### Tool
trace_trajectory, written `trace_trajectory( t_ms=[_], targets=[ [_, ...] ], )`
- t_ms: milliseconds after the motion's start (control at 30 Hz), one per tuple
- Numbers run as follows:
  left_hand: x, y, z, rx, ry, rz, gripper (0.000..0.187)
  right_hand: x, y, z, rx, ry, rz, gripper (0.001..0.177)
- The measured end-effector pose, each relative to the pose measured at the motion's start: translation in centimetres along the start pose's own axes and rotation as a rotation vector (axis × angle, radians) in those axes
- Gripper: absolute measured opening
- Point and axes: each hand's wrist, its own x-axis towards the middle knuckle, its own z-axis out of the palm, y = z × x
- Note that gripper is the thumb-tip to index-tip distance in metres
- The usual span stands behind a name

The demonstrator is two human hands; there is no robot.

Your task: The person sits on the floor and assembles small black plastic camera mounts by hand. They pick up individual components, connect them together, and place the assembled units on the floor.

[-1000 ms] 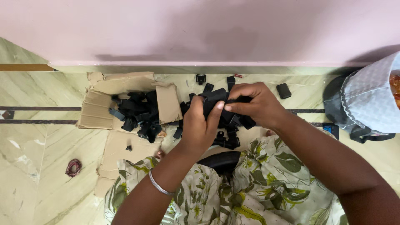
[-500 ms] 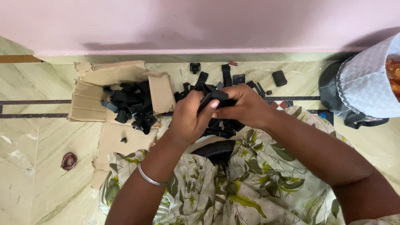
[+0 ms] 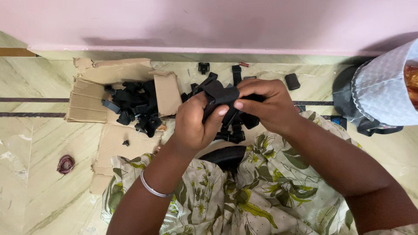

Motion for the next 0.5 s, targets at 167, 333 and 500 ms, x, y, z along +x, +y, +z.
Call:
trace_trajectory(
  t_ms=[167,333,500],
  targets=[
    [0.0,0.2,0.2,-0.002,0.025,0.072,0.026,-0.1,-0.5,0.4,-0.02,-0.022,-0.022,0.012],
    [-0.4,-0.1,0.6,0.013,0.032,0.094,0.027,0.0,-1.5,0.6,-0.123,-0.048,-0.066,0.014],
    [-1.0,0.0,1.3,0.034,0.065,0.048,0.025,-0.4,-2.2,1.3,-0.29,-0.004,-0.021,0.016]
  ],
)
